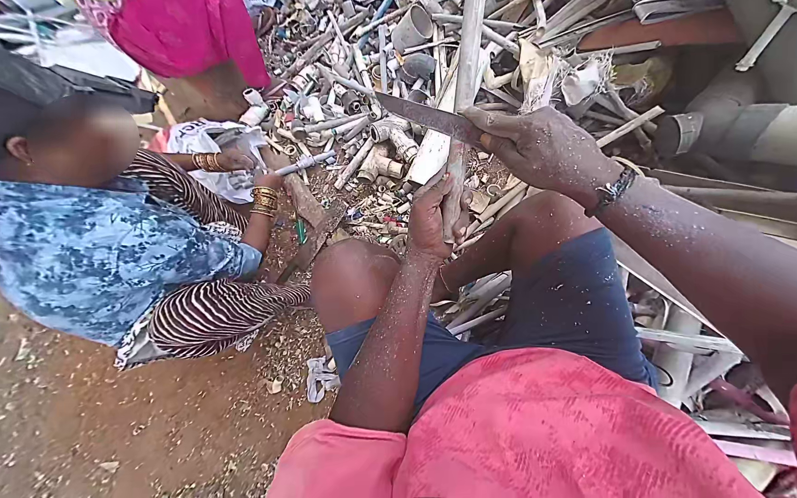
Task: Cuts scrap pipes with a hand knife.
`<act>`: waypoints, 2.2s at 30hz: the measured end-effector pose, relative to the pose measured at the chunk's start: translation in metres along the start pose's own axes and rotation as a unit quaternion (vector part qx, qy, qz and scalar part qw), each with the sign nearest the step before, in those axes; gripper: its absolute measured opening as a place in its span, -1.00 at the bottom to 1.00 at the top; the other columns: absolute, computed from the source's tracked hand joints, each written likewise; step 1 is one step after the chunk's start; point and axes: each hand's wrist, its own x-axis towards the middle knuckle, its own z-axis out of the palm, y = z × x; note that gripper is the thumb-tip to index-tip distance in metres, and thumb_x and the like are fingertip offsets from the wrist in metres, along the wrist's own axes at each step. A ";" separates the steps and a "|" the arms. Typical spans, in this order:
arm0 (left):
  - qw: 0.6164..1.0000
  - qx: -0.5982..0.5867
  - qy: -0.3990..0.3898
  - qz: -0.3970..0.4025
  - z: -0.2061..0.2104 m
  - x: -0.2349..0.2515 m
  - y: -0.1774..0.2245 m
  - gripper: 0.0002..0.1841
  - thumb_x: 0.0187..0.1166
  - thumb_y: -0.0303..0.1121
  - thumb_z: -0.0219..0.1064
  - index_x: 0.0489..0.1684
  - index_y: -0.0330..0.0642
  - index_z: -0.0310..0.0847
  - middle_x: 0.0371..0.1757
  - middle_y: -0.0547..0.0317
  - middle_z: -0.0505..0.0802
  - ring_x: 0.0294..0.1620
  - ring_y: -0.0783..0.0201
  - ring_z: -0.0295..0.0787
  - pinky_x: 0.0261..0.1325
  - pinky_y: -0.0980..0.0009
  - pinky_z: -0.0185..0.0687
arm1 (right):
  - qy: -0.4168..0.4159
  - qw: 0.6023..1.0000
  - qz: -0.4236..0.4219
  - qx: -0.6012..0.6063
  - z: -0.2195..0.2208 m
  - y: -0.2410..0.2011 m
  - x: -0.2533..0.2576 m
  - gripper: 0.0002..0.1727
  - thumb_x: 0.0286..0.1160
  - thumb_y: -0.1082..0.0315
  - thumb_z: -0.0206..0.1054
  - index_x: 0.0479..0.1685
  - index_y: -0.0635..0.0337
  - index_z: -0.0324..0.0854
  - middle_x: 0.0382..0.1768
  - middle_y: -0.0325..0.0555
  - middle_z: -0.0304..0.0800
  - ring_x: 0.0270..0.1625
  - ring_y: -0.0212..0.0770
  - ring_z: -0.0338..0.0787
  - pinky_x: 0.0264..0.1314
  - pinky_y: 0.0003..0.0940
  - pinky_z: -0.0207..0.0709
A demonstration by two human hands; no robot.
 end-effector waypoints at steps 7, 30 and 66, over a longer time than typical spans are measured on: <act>1.000 0.017 -0.007 0.009 0.004 0.007 -0.005 -0.66 0.83 -0.23 -0.14 0.21 -0.13 0.53 -0.47 0.15 0.65 -0.86 0.41 0.37 -0.89 0.53 0.37 | -0.037 0.999 0.030 0.022 -0.006 0.002 -0.002 -0.49 0.85 -0.04 -0.05 0.72 -0.54 0.41 -0.09 0.00 0.90 -0.08 0.10 0.86 -0.04 0.23 0.63; 0.999 0.031 0.007 0.016 0.004 0.008 -0.014 -0.59 0.24 -0.52 0.03 0.13 -0.23 0.46 -0.56 0.21 0.59 -0.90 0.44 0.33 -0.91 0.53 0.30 | -0.064 0.998 0.014 -0.005 0.001 -0.003 -0.017 -0.50 0.85 -0.01 -0.05 0.70 -0.49 0.44 -0.24 0.05 0.85 -0.19 0.18 0.83 -0.21 0.24 0.59; 0.976 0.200 0.051 0.068 0.019 0.006 -0.023 -0.72 0.40 -0.56 0.12 0.02 -0.41 0.59 -0.58 0.11 0.65 -0.89 0.37 0.39 -0.88 0.47 0.42 | -0.020 0.997 0.073 0.016 0.001 0.006 -0.016 -0.45 0.87 0.06 -0.06 0.81 -0.46 0.29 -0.03 0.03 0.89 -0.05 0.12 0.86 0.00 0.23 0.62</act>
